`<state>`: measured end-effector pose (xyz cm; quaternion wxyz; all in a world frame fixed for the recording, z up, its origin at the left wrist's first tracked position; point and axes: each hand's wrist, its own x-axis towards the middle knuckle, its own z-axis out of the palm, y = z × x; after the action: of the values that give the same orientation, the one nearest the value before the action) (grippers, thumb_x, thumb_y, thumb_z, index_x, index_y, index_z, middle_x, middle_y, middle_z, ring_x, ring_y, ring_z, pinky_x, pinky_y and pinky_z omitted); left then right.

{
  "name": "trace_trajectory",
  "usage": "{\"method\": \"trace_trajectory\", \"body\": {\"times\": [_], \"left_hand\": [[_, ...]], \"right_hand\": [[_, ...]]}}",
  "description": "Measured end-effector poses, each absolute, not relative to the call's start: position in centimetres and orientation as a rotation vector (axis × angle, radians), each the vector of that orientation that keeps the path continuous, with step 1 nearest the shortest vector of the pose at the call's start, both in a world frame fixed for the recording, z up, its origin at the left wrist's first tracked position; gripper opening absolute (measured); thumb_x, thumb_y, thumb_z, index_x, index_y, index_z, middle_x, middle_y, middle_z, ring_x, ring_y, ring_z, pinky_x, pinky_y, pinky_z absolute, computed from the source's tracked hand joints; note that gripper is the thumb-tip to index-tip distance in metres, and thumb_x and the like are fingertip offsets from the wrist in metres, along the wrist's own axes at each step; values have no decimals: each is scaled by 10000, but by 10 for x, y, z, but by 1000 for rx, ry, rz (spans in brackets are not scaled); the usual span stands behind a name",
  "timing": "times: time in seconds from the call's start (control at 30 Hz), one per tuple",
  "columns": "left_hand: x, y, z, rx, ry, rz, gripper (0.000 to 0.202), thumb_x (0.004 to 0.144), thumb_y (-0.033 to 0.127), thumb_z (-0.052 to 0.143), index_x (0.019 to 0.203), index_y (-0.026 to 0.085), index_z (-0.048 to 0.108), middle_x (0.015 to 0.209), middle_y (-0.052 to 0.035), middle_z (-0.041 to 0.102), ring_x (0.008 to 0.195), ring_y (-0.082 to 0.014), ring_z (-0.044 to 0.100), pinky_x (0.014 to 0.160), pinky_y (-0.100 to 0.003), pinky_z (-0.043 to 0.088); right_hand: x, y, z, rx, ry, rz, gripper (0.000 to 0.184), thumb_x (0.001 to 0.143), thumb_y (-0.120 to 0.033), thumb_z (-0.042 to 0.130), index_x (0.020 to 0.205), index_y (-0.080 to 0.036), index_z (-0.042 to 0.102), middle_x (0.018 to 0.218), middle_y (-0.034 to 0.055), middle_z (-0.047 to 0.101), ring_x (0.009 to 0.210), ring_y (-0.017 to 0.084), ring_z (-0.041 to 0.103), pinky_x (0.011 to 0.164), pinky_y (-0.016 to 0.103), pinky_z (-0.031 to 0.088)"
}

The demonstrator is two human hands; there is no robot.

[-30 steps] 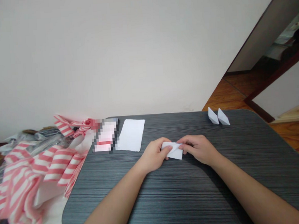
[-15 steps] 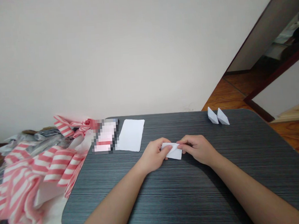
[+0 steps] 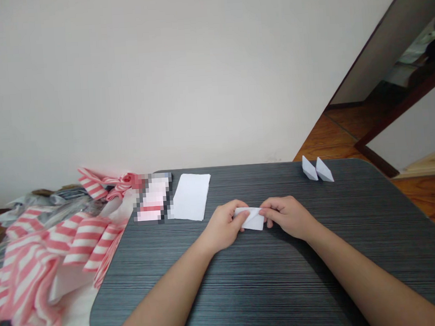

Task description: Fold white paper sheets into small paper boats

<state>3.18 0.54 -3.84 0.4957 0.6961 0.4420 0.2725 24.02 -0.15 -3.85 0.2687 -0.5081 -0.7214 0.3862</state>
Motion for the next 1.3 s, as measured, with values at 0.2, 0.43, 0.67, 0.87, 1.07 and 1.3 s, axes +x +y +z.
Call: {"method": "trace_trajectory", "body": {"times": [0.2,0.43,0.67,0.87,1.07,1.3], "left_hand": [[32,5,-39,1680,1073,663,260,860,382,468,916,176,615,587,7,572,523,-117,503,491,-211,337],[30,6,-42,1630,1064,681,240,853,366,480,921,173,604,592,6,566,531,-117,512,505,-211,359],[31,6,-41,1633,1057,663,238,856,367,477,922,175,601,586,6,562,526,-116,508,497,-208,352],[31,6,-41,1669,1066,649,249,857,371,472,923,170,603,590,4,569,529,-114,507,496,-206,348],[31,7,-41,1684,1068,647,255,857,369,468,928,165,604,604,2,578,533,-114,512,497,-207,352],[31,6,-37,1697,1066,637,262,861,380,463,918,166,603,599,5,575,535,-114,514,508,-210,359]], "right_hand": [[241,-2,-40,-1379,-1911,1092,231,873,-295,507,728,-184,648,558,-14,654,528,124,607,572,224,443],[242,-2,-45,-1297,-1772,1194,311,928,-337,405,826,-158,638,605,8,653,503,119,593,544,236,445],[242,-2,-41,-1336,-1879,1166,211,882,-300,491,829,-170,649,586,-3,648,566,137,606,601,247,447],[241,-3,-37,-1367,-1913,1125,220,887,-278,476,752,-179,619,588,-8,643,586,133,603,626,240,438],[240,-3,-36,-1372,-1915,1127,212,889,-276,472,757,-179,606,585,-10,638,572,130,597,607,233,432],[236,-4,-32,-1365,-1942,1175,226,890,-304,481,774,-177,628,590,-2,642,570,136,589,586,236,428]]}}
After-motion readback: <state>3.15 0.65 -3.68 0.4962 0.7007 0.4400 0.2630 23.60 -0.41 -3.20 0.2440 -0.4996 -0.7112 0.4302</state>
